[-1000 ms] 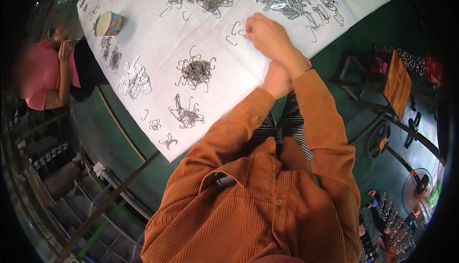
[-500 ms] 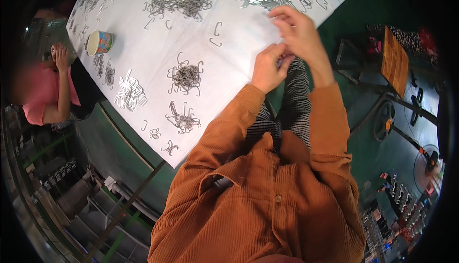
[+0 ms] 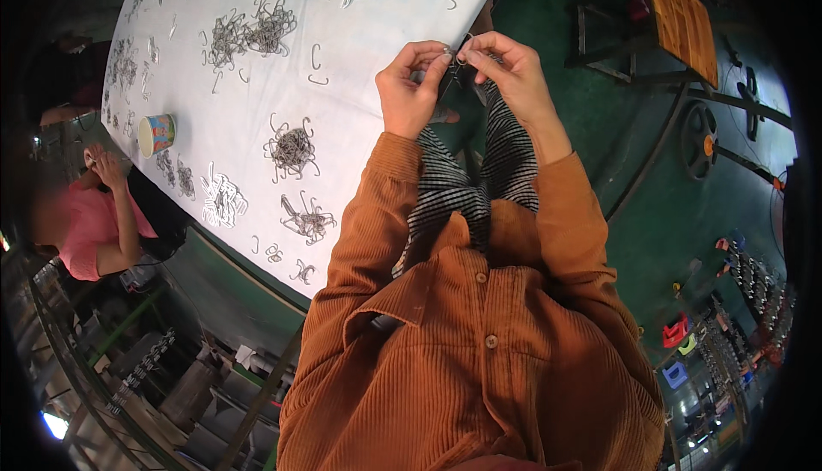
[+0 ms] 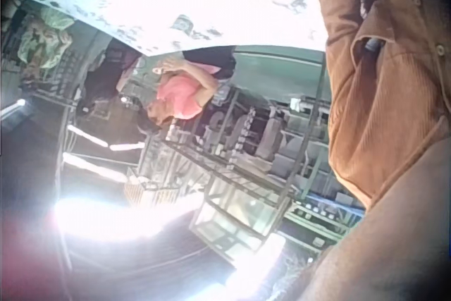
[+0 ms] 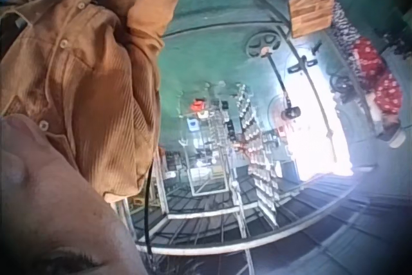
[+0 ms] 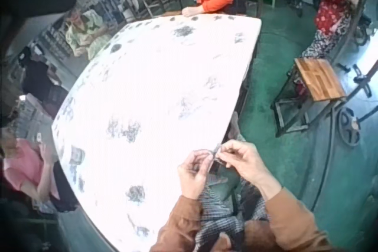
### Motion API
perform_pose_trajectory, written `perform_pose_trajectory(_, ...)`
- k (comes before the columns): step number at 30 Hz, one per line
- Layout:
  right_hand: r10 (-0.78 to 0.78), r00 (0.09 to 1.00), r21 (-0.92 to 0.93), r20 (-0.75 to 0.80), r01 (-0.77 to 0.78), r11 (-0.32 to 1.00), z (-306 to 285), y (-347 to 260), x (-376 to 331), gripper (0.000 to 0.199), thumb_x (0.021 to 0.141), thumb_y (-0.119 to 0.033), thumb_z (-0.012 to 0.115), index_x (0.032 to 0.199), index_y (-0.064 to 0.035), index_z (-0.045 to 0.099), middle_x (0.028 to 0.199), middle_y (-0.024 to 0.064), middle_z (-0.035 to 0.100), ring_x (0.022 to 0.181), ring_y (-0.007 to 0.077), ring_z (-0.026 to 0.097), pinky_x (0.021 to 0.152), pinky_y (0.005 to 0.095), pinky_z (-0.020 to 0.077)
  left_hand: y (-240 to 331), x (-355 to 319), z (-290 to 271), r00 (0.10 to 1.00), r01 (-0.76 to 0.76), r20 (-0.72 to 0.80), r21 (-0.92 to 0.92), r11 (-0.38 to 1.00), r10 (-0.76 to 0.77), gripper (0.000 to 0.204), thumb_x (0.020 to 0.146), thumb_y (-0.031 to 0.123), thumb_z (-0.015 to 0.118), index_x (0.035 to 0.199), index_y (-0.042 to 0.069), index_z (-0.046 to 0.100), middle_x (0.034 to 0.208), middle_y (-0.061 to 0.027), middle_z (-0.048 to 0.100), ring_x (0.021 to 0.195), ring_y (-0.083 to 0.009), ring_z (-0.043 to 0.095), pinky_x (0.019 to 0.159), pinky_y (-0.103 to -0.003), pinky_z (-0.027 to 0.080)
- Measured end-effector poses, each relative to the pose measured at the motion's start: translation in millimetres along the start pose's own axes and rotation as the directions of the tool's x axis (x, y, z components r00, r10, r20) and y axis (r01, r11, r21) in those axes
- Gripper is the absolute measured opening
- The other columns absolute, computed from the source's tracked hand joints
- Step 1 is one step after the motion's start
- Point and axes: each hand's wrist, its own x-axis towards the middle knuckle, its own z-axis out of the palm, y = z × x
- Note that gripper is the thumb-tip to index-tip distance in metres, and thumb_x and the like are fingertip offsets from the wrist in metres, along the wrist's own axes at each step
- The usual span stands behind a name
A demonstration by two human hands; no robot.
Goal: The person sits at a table and repeatedly picks up small metal hooks and fasteners, joining them together by hand. They then hang the assembled chains onto a vertical metal rack structure nearby.
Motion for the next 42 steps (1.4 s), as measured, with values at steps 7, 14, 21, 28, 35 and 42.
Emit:
perform_pose_trajectory(7, -0.037, 0.999, -0.074, -0.014, 0.036, 0.997, 3.0, 12.5, 7.7, 0.013, 0.085, -0.011, 0.068, 0.090, 0.0010, 0.068, 0.093, 0.0000, 0.062, 0.077, 0.0056, 0.056, 0.064, 0.0211, 0.0457, -1.7, 0.1, 0.1, 0.999, -0.038, 0.006, -0.032, 0.999, 0.038, 0.015, 0.086, -0.003, 0.064, 0.100, -0.005, 0.063, 0.092, -0.0091, 0.067, 0.084, -0.0133, 0.064, 0.078, -0.025, 0.053)
perform_pose_trajectory(14, -0.157, 0.984, -0.155, -0.079, 0.144, 0.977, 10.4, 10.8, 9.0, 0.011, 0.085, -0.007, 0.067, 0.090, 0.0030, 0.065, 0.092, 0.0021, 0.062, 0.080, 0.0083, 0.060, 0.068, 0.0218, 0.0485, -0.2, -1.9, 1.0, 1.000, 0.000, 0.015, -0.011, 1.000, 0.000, 0.014, 0.085, -0.002, 0.065, 0.098, -0.006, 0.063, 0.090, -0.0087, 0.067, 0.082, -0.0123, 0.064, 0.077, -0.025, 0.052)
perform_pose_trajectory(21, -0.209, 0.964, -0.104, -0.163, 0.194, 0.975, 17.9, 8.8, 3.8, 0.008, 0.087, -0.002, 0.063, 0.092, 0.0037, 0.059, 0.089, 0.0046, 0.061, 0.079, 0.0091, 0.061, 0.070, 0.0224, 0.0495, 7.4, -2.0, -0.3, 1.000, 0.020, 0.000, -0.028, 0.999, -0.020, 0.012, 0.086, 0.000, 0.066, 0.096, -0.005, 0.064, 0.089, -0.0066, 0.068, 0.082, -0.0110, 0.063, 0.076, -0.023, 0.051)
perform_pose_trajectory(28, -0.307, 0.940, -0.189, -0.147, 0.278, 0.942, 12.0, -8.8, -7.0, 0.001, 0.088, 0.002, 0.059, 0.088, 0.0025, 0.058, 0.086, 0.0047, 0.060, 0.076, 0.0100, 0.062, 0.068, 0.0219, 0.0491, 9.8, 65.6, -45.5, 0.882, -0.083, -0.342, 0.564, 0.821, 0.324, 0.014, 0.082, 0.006, 0.068, 0.095, 0.001, 0.071, 0.092, -0.0133, 0.070, 0.074, -0.0179, 0.066, 0.068, -0.029, 0.052)
perform_pose_trajectory(35, -0.330, 0.929, -0.190, -0.166, 0.298, 0.935, 0.3, -6.2, -15.5, 0.001, 0.088, 0.002, 0.059, 0.088, 0.0023, 0.059, 0.085, 0.0049, 0.060, 0.077, 0.0103, 0.063, 0.069, 0.0220, 0.0496, 12.1, 121.5, -68.8, 0.950, 0.122, -0.276, 0.760, 0.639, 0.146, 0.016, 0.075, 0.004, 0.069, 0.091, 0.002, 0.071, 0.084, -0.0126, 0.070, 0.074, -0.0245, 0.067, 0.074, -0.035, 0.053)
perform_pose_trajectory(42, -0.322, 0.938, -0.186, -0.132, 0.296, 0.937, 1.1, -4.2, -18.5, 0.001, 0.088, 0.002, 0.059, 0.088, 0.0021, 0.058, 0.085, 0.0044, 0.061, 0.077, 0.0102, 0.062, 0.069, 0.0223, 0.0499, 9.6, 112.5, -73.5, 0.950, 0.021, -0.215, 0.768, 0.641, 0.226, 0.019, 0.076, 0.008, 0.069, 0.094, 0.006, 0.074, 0.079, -0.0100, 0.066, 0.070, -0.0210, 0.064, 0.072, -0.033, 0.051)
